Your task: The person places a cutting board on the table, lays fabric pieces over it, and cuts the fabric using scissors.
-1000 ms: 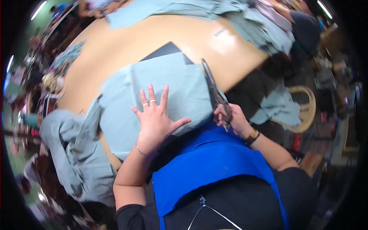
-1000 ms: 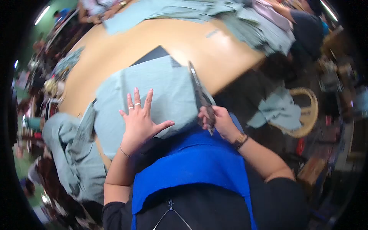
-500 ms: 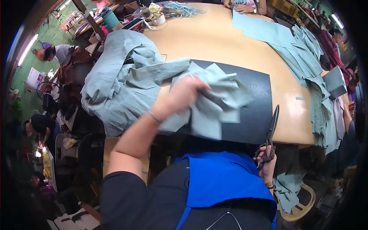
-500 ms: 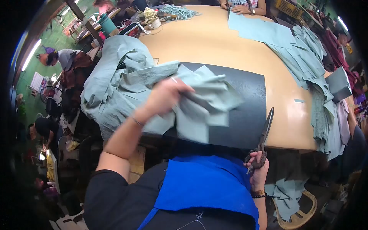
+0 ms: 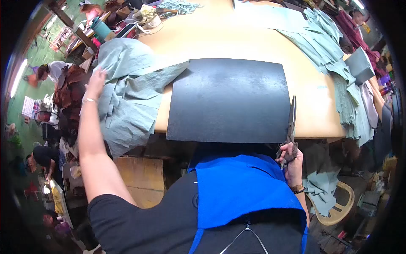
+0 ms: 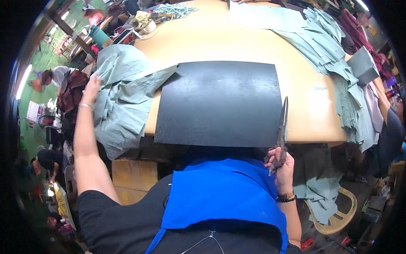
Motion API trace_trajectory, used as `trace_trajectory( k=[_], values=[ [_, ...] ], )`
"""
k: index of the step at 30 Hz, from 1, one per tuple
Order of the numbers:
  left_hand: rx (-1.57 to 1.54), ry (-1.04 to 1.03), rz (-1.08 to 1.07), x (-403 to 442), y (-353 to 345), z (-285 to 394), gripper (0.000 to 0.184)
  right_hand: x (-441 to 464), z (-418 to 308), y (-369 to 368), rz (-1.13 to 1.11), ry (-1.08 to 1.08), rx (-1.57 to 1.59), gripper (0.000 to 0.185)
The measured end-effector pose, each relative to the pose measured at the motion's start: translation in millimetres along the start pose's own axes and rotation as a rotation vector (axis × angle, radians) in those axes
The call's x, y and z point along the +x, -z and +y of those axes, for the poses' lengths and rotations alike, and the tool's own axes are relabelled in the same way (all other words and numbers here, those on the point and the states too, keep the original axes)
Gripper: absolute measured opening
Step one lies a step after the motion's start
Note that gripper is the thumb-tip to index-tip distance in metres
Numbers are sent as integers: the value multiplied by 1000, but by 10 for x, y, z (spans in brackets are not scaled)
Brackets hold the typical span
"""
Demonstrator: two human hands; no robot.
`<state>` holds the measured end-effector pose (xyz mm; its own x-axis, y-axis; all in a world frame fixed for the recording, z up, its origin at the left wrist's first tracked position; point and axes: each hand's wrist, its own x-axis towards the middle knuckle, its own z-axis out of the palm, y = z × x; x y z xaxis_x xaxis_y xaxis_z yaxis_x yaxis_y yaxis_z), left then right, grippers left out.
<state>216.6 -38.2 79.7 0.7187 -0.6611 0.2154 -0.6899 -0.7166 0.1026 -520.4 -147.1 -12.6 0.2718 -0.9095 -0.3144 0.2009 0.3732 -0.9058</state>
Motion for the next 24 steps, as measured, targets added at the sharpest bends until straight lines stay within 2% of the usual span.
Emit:
trace_trajectory(
  k=[1,3,4,5,7,9,11,14,15,17,18,19,20,21,23,24],
  values=[
    [148,-46,105,-265,-58,465,70,7,-3,5,-4,6,-7,34],
    [193,-317,256,-563,-291,1074,76,10,-44,-10,-10,-10,-71,31],
    [177,-443,225,-708,-350,1370,80,-2,-66,-6,-4,-23,-104,30],
    [85,-593,235,-835,-428,1625,75,-7,-66,1,-8,-30,-102,29],
    [50,-701,154,-997,-547,1952,63,5,-60,22,-11,-40,-102,27],
    [-7,-672,-78,-964,-711,1932,52,-18,-133,2,-22,-48,-116,27],
    [18,-803,10,-1007,-760,1762,44,-38,-260,-2,-46,-28,-137,24],
    [25,-921,-9,-1132,-673,1438,34,80,-496,122,-20,34,-409,23],
    [-10,-929,-51,-1220,-555,1400,28,192,-556,298,-37,89,-655,19],
    [-62,-942,-115,-1400,-305,1430,17,431,-753,408,-8,210,-778,20],
    [-42,-954,-136,-1454,-269,1406,14,553,-933,440,56,205,-1061,24],
    [-23,-963,-155,-1506,-240,1373,13,716,-972,509,84,317,-1018,28],
    [-19,-964,-132,-1567,-252,1341,14,957,-977,693,128,314,-1114,29],
    [-17,-966,-108,-1623,-268,1331,18,1103,-1091,744,128,445,-1165,31],
    [68,-914,-171,-1718,-148,1382,19,1547,-1236,999,286,404,-1476,36],
    [41,-882,-206,-1747,-141,1367,18,1824,-1231,1214,368,499,-1510,31]
  ],
)
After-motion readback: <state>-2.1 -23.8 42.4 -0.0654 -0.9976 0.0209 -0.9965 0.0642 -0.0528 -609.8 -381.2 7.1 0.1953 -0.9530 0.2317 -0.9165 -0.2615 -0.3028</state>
